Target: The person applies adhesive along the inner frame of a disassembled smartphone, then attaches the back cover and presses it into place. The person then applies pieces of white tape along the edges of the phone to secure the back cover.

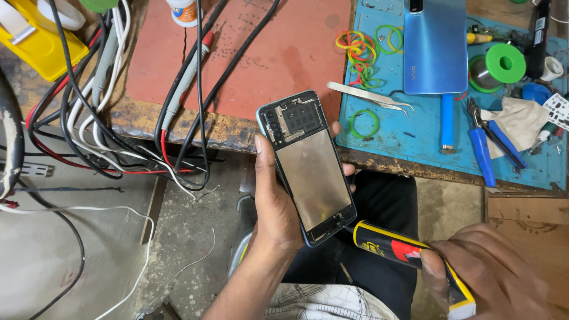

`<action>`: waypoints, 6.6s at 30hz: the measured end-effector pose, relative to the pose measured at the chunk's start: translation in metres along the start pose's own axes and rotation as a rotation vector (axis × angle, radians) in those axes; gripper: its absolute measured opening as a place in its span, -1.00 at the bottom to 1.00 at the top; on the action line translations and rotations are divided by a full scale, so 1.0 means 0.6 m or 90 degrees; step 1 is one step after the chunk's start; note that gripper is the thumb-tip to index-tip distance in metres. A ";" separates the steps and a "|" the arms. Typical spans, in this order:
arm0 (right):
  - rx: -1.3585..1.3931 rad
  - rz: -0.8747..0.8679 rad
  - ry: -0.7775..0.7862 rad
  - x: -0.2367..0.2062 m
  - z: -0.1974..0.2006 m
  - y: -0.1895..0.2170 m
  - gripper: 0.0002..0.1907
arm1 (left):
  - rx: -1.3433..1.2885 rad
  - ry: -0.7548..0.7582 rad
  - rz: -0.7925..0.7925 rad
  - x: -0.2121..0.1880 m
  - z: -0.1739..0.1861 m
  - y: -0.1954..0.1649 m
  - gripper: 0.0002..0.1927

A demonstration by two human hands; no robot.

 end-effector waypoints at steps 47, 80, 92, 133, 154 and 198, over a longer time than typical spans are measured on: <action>0.451 -0.359 -0.282 0.169 -0.109 0.075 -0.55 | -0.027 0.010 0.042 -0.008 0.022 0.022 0.03; 0.324 -0.372 -0.257 0.195 -0.086 0.101 -0.51 | -0.084 0.090 0.055 -0.010 0.015 0.018 0.06; 0.333 -0.347 -0.260 0.195 -0.086 0.106 -0.51 | -0.057 0.089 0.040 -0.012 0.004 0.011 0.10; 0.375 -0.077 -0.182 0.219 -0.070 0.066 -0.73 | -0.046 0.055 0.176 0.008 -0.005 -0.035 0.30; 0.906 -0.084 -0.227 0.216 -0.109 0.085 -0.46 | -0.138 0.082 0.110 0.010 -0.029 -0.040 0.13; 1.145 -0.179 -0.064 0.082 -0.081 0.072 -0.50 | 0.004 0.099 0.085 0.022 -0.009 -0.033 0.30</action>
Point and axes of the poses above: each hand's wrist, its own x-axis towards the middle knuckle, its own z-axis out of the back of the hand, y = z × x, the point moved 4 cm from there along x, towards the middle knuckle, and after that the axes turned 12 degrees about -x, right-handed, at the moved point
